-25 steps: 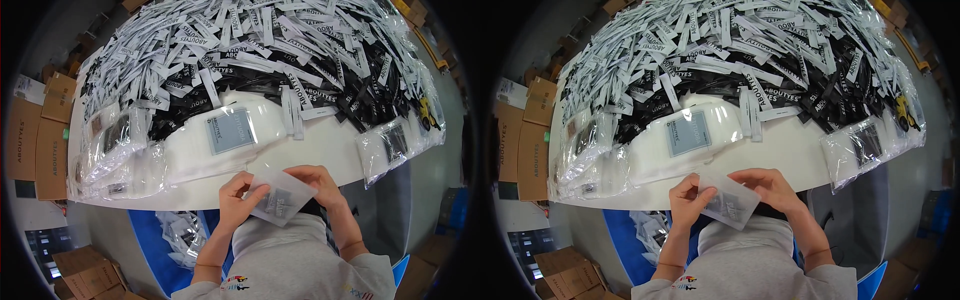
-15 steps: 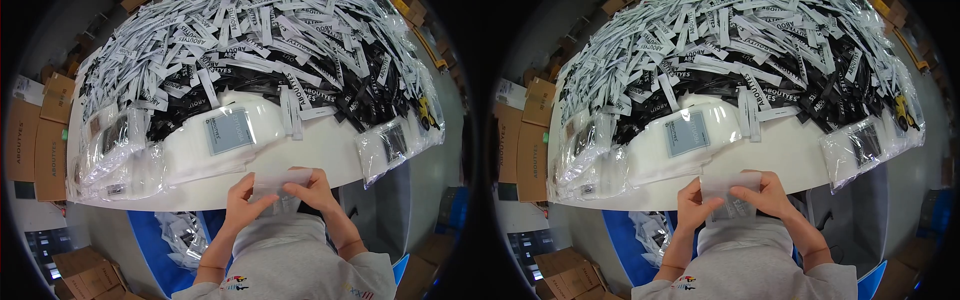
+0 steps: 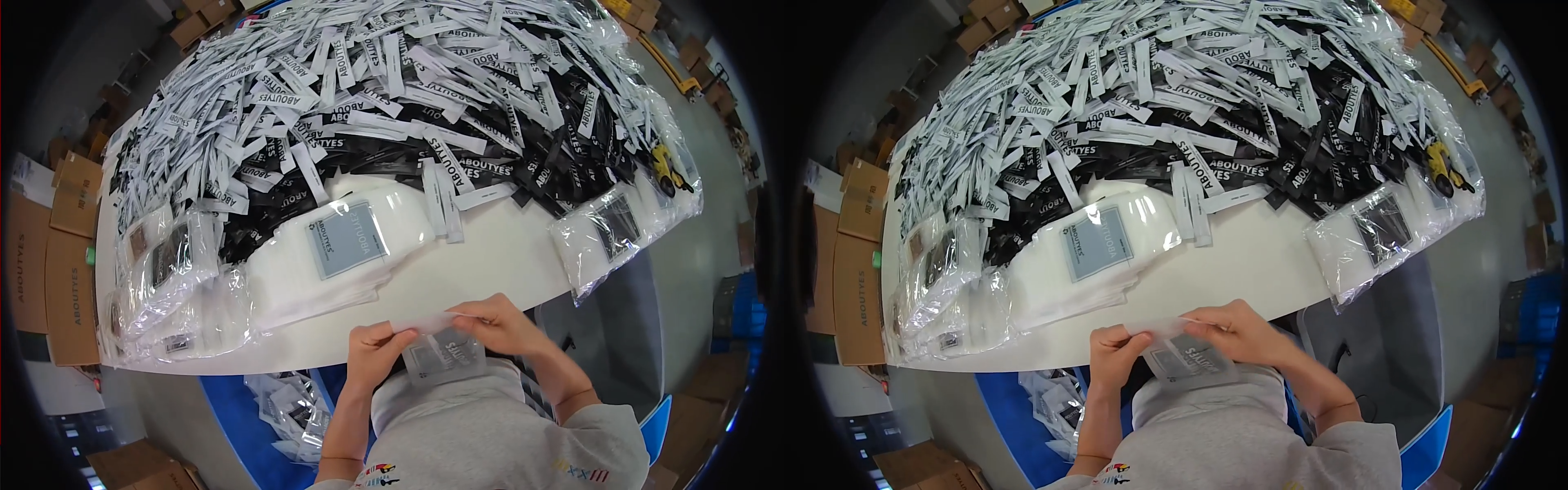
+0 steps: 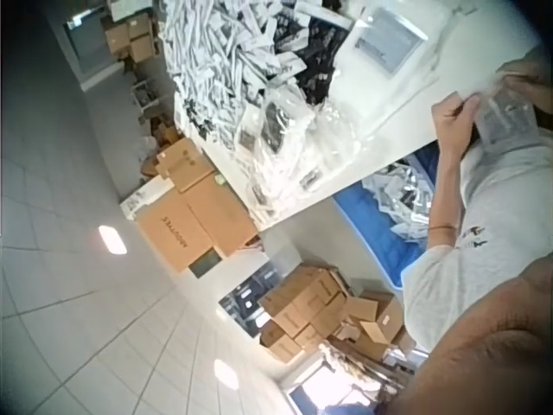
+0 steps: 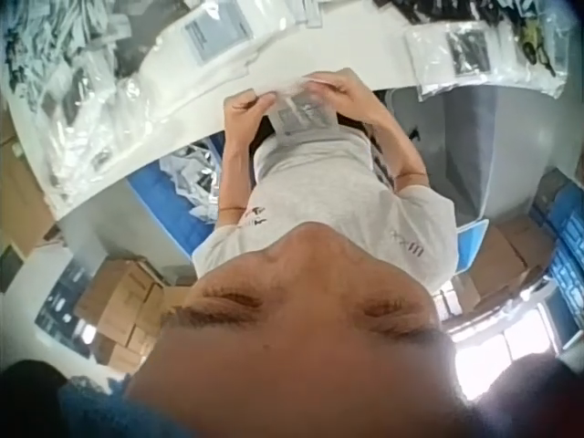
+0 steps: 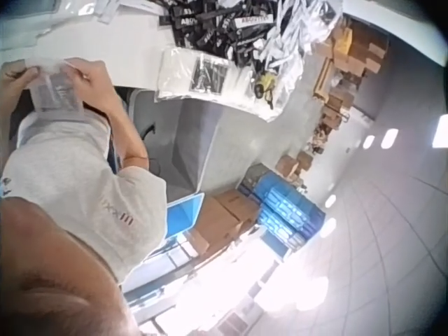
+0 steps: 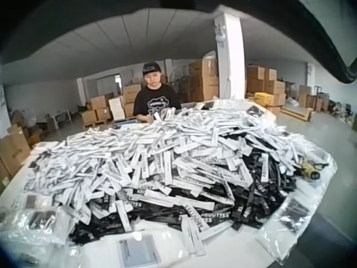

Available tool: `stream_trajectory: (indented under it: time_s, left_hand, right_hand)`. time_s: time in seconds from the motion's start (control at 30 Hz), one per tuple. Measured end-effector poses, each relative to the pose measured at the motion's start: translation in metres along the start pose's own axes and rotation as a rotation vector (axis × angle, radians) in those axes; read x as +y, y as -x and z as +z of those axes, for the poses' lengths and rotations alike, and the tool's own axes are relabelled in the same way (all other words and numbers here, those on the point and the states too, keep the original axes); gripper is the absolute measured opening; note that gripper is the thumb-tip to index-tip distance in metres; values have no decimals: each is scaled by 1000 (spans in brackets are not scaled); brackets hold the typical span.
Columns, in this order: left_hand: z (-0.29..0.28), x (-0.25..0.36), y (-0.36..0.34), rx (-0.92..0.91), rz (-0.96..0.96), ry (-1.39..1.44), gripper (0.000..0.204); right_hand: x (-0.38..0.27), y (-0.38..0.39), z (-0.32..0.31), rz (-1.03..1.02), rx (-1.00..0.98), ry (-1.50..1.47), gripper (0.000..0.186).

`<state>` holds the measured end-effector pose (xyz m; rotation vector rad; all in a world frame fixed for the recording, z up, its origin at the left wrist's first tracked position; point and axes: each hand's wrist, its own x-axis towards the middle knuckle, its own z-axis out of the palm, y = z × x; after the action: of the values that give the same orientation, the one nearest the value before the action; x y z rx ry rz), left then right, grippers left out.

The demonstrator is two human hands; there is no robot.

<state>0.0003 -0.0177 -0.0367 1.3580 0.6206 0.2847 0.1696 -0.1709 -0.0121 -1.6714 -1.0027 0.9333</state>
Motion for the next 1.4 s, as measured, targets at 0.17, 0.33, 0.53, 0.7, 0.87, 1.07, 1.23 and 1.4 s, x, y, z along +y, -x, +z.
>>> stream_trajectory:
  time_s: [0.17,0.33,0.53,0.7,0.87,1.07,1.23,1.4]
  left_hand:
    - [-61,26,21,-9,53,-174,12]
    - [-161,4,78,22,-259,-415,15]
    - [-309,-124,169,159,-470,-1206,32]
    - [-223,-67,136,277,-290,-994,37]
    - [-102,37,56,-61,243,-770,29]
    - [-65,62,-68,140,686,-1158,43]
    - [-81,71,-84,-205,610,-1168,49]
    - [-60,47,-62,-77,741,-1347,48]
  right_hand:
    - [12,-45,-54,-263,439,483,26]
    - [37,-82,-77,-361,383,1079,34]
    - [23,-113,-80,-292,678,830,15]
    - [16,-143,-93,73,585,954,17]
    - [12,-111,-116,-147,896,1083,30]
    - [39,-143,-85,-248,435,1141,22]
    - [5,-126,-123,-202,358,1042,16]
    - [-8,-75,-100,-192,547,16,19]
